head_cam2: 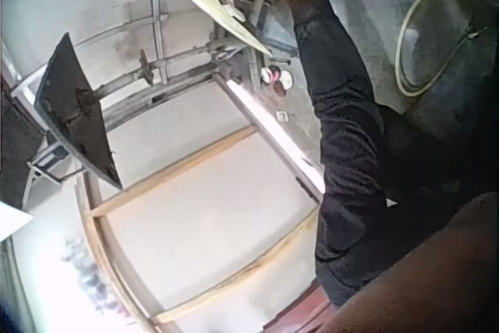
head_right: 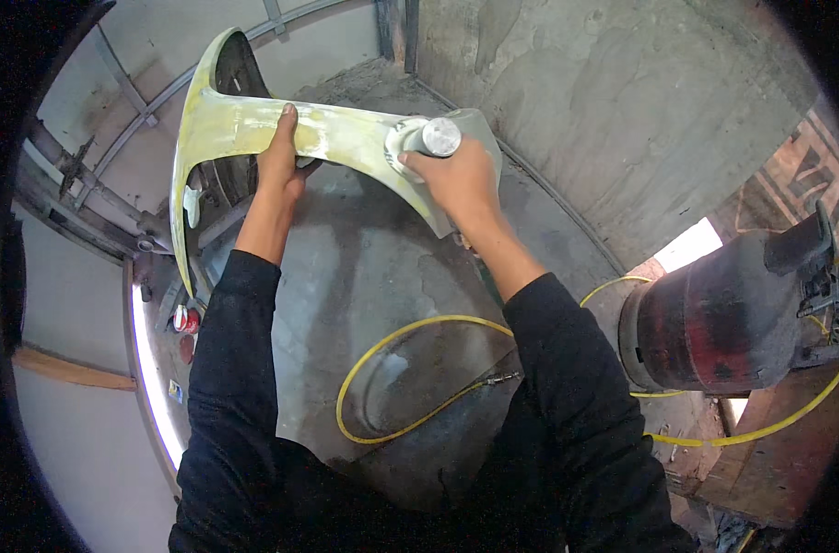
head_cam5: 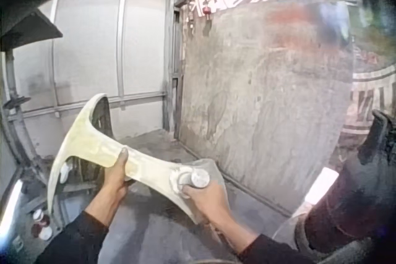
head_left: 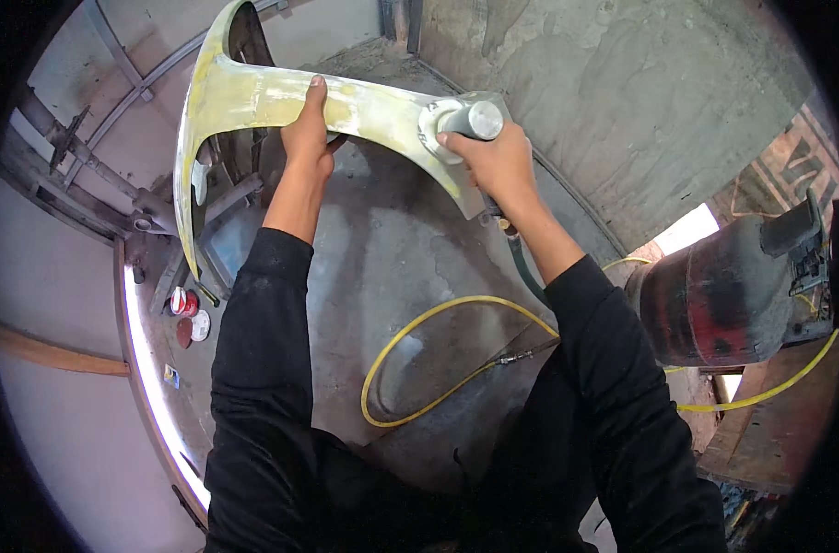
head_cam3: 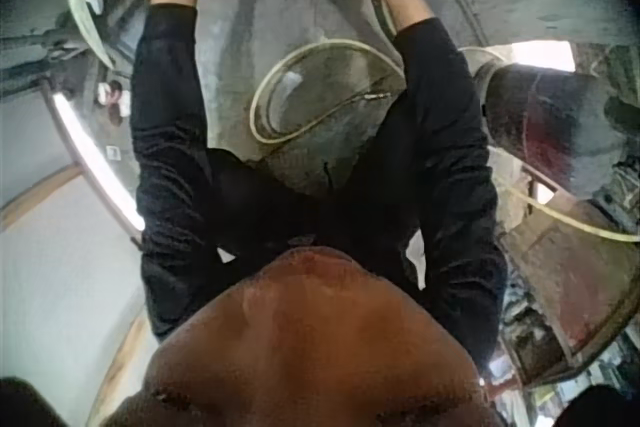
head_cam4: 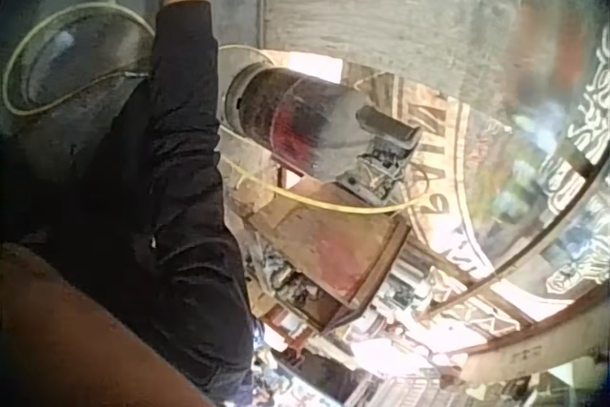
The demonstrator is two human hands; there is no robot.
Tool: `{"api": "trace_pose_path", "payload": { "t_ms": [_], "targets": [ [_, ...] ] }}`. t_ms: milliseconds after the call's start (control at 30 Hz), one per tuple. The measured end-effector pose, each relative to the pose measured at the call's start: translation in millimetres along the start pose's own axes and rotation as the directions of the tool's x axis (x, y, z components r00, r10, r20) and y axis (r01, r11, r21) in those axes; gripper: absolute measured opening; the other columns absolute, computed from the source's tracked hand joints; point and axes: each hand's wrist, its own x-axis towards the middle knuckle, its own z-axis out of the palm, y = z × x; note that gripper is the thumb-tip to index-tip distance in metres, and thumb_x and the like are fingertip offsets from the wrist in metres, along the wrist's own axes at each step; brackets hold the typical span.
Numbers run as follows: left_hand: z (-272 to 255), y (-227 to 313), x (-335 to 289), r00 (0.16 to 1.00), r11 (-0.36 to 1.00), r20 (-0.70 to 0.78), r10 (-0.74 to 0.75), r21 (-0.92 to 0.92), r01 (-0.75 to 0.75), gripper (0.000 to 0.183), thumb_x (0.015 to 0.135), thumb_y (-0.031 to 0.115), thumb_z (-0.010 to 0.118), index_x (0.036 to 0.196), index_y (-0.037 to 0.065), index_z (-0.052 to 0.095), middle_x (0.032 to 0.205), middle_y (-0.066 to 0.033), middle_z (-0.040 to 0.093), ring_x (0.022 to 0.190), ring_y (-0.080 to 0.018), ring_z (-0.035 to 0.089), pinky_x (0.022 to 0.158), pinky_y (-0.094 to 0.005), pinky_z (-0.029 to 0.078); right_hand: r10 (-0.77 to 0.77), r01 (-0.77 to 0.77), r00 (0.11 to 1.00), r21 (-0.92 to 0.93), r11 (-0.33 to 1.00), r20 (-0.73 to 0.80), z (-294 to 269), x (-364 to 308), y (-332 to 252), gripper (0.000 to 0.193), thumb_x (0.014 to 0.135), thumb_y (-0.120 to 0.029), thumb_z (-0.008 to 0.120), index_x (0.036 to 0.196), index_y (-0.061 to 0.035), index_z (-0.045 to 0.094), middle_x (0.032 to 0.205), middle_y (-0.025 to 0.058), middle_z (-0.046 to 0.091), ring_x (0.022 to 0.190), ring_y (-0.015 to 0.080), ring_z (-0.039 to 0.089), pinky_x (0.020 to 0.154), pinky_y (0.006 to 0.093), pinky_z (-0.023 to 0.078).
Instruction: The person sands a vehicle body panel using a rotary sander, wipes the surface by hand, and sands the panel again using the rotary sander.
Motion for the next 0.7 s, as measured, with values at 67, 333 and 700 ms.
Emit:
{"api": "trace_pose_path", "payload": {
  "t_ms": [67,333,700],
  "targets": [
    [1.3,0.5,-0.5,1.000,1.000,0.000,-0.011,0.020,0.011,0.056,0.092,0.042,0.071,0.136,0.013,0.051,0.128,-0.0087,0.062,0.114,-0.0273,0.062,0.096,-0.0562,0.048,-0.013,0.013,1.000,0.001,1.000,-0.026,-7.0,3.5,7.2,0.044,0.074,-0.029,0.084,0.105,0.0008,0.073,0.096,0.0206,0.074,0.090,0.0317,0.073,0.080,0.0391,0.054],
    [-3.0,-1.7,6.9,1.000,1.000,-0.006,-0.030,-0.007,0.030,0.057,0.091,0.044,0.072,0.135,0.014,0.052,0.127,-0.0075,0.062,0.114,-0.0274,0.061,0.098,-0.0569,0.045,-0.006,0.006,1.000,-0.021,1.000,-0.004,-4.0,-6.6,-1.9,0.046,0.074,-0.028,0.083,0.108,0.0006,0.072,0.098,0.0217,0.074,0.092,0.0335,0.073,0.083,0.0398,0.054],
    [4.4,-1.2,0.7,1.000,0.999,0.009,-0.005,-0.050,0.005,0.058,0.092,0.041,0.072,0.137,0.012,0.051,0.130,-0.0093,0.060,0.119,-0.0270,0.059,0.102,-0.0588,0.043,-0.007,0.008,1.000,-0.056,0.998,0.020,-12.3,-16.9,1.6,0.046,0.073,-0.029,0.083,0.108,-0.0008,0.072,0.097,0.0196,0.074,0.093,0.0344,0.072,0.082,0.0412,0.054]
  ]
}}
